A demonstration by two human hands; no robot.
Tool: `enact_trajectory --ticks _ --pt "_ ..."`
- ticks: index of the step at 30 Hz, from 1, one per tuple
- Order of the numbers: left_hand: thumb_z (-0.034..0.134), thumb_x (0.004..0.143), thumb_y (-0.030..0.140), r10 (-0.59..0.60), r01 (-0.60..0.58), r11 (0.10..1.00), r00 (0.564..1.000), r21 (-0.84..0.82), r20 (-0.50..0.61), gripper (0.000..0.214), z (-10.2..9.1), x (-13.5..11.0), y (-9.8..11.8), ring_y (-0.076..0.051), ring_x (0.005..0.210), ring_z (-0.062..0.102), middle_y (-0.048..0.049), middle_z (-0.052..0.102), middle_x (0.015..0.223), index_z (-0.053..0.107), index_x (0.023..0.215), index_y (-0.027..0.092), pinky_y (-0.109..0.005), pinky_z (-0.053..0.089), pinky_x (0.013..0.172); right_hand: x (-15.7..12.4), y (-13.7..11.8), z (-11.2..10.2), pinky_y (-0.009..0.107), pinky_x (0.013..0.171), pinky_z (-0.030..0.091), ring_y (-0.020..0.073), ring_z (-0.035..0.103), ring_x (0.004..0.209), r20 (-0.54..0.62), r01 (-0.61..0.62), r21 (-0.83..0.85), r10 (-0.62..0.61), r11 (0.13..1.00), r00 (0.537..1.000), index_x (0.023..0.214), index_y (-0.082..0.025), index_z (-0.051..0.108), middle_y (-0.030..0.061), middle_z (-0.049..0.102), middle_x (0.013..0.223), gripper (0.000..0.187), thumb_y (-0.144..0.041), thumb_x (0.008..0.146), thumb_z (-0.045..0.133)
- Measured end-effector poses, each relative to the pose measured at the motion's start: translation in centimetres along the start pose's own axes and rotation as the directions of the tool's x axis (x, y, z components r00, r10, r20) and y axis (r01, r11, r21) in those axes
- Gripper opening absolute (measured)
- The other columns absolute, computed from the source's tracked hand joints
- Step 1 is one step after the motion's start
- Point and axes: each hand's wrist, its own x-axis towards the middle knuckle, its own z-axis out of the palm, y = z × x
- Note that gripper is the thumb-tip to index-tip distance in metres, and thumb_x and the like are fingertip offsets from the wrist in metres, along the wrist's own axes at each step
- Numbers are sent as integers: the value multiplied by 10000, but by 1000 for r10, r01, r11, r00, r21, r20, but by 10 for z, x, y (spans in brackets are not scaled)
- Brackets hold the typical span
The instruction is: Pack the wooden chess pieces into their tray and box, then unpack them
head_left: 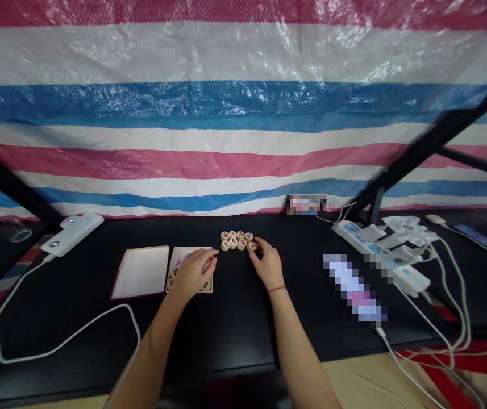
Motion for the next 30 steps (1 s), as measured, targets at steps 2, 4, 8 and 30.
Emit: enact_trajectory --ticks 2,4,8,30 --pt "480 917 238 -5 5 1000 1000 -8 9 229 0 0 -1 -173 822 668 -43 719 927 651 1070 230 -321 515 806 0 -1 0 331 737 453 213 577 776 -1 -22 21 22 1000 1000 1059 -178 627 91 691 953 318 -379 846 503" --pt "485 910 230 -8 8 1000 1000 -10 13 229 0 0 -2 -178 840 667 -48 721 931 661 1056 223 -326 508 815 0 -2 -1 323 726 442 210 569 761 4 -32 24 32 999 999 982 -191 619 73 692 921 257 -377 831 527" --pt "477 901 229 -65 69 996 996 55 -66 231 -5 2 -9 -194 855 651 -56 717 932 678 1014 209 -343 488 828 2 -3 1 321 728 427 210 563 758 4 -30 5 30 1000 1000 928 -204 599 58 688 900 185 -334 804 554" --pt "482 855 304 -635 634 706 764 315 -115 323 -39 -7 -49 -229 875 624 -46 664 910 678 1098 224 -308 464 759 -6 -30 -2 337 762 442 201 566 772 -153 138 133 -117 982 981 966 -182 657 65 644 833 217 -299 874 499"
